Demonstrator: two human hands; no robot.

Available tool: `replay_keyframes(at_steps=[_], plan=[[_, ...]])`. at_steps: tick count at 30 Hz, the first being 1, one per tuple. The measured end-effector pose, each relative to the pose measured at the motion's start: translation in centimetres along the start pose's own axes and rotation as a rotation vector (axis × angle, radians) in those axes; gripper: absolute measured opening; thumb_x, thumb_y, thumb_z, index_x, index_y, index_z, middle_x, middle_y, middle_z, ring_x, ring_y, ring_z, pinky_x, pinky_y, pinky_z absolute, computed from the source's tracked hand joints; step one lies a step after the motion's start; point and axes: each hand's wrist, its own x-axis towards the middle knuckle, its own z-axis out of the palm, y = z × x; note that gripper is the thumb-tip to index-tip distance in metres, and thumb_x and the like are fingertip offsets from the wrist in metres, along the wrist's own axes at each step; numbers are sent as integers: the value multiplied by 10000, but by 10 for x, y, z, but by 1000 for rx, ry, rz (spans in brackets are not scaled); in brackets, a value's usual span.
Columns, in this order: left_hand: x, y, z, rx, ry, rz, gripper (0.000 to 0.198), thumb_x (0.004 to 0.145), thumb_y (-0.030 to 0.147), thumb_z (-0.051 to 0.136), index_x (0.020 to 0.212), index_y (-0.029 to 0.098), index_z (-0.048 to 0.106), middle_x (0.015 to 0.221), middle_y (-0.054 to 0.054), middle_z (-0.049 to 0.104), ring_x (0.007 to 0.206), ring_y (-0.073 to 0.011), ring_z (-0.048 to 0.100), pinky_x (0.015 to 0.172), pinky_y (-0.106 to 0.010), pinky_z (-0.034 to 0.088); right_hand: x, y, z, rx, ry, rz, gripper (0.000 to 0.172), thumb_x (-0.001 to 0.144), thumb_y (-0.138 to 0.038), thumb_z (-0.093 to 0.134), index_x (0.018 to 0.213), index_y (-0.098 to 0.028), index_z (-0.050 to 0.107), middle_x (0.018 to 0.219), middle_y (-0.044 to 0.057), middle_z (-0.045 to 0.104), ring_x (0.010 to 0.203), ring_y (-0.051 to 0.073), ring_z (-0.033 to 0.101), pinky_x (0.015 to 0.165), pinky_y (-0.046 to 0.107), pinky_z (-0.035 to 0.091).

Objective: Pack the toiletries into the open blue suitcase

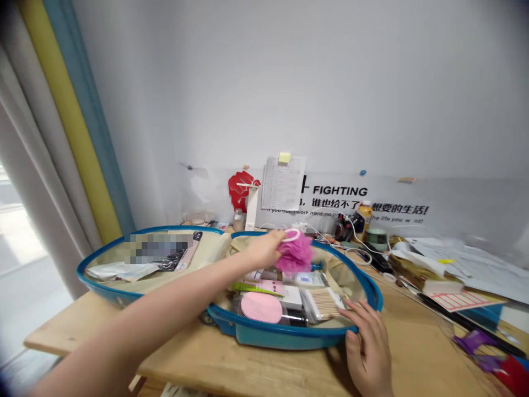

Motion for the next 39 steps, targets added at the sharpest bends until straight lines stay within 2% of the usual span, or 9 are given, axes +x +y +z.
replay_keyframes(at_steps=[5,12,15,19,23,27,33,36,39], plan=[[26,47,50,-14,-153,81,459,883,178,469,1338,144,420,1316,-159,546,1097,-245,624,894,-335,503,3,-4,-3,-11,-16,-16,278,942,-334,374,1030,-216,609,1086,100,654,1167,283,549,969,487,416],[24,36,57,-152,-413,217,854,880,426,569,1522,157,74,1579,-193,198,1394,-292,350,1074,-396,381,1,-3,-4,-9,-29,6,276,938,-335,374,1032,-218,607,1083,100,659,1160,279,555,970,497,419],[20,27,39,-207,-300,191,749,903,406,519,1514,200,140,1563,-153,268,1380,-282,373,1073,-420,378,0,-1,-3,-22,-35,-2,280,937,-336,374,1027,-216,611,1082,100,661,1148,276,564,972,489,421],[-6,12,4,-265,-12,137,398,904,230,440,1297,226,503,1232,-67,622,1050,-186,619,903,-317,482,1,2,-3,-36,-34,-22,284,935,-338,378,1028,-209,614,1086,101,656,1161,286,556,966,478,427],[-57,-36,-22,-274,137,53,272,839,167,447,1037,233,621,1007,-11,673,802,-131,608,761,-251,487,2,1,-2,-29,-23,-40,285,940,-337,371,1026,-212,612,1074,98,660,1130,285,572,963,472,426],[-114,-116,-39,-98,175,-211,242,788,183,418,944,221,598,878,-7,650,707,-150,565,686,-270,459,-1,2,0,-17,-11,8,292,934,-354,379,1022,-216,621,1082,102,661,1147,297,566,987,490,412],[-192,-222,-73,204,-6,-610,306,699,207,397,962,210,553,824,-41,641,766,-227,595,721,-336,452,-1,3,1,-19,-19,-12,300,941,-355,366,1035,-213,613,1092,105,651,1161,300,556,993,488,406],[-222,-251,-80,178,-124,-605,361,580,226,456,907,210,606,906,-58,675,874,-256,619,797,-353,474,1,3,0,-19,-27,-17,297,939,-363,377,1034,-209,612,1090,105,652,1164,304,555,988,483,412],[-238,-264,-72,176,-303,-650,576,494,252,532,1056,206,648,1106,-96,686,1043,-306,615,900,-378,474,0,3,-1,-8,-18,-9,304,936,-377,380,1023,-209,618,1077,105,657,1163,310,558,993,493,411]])
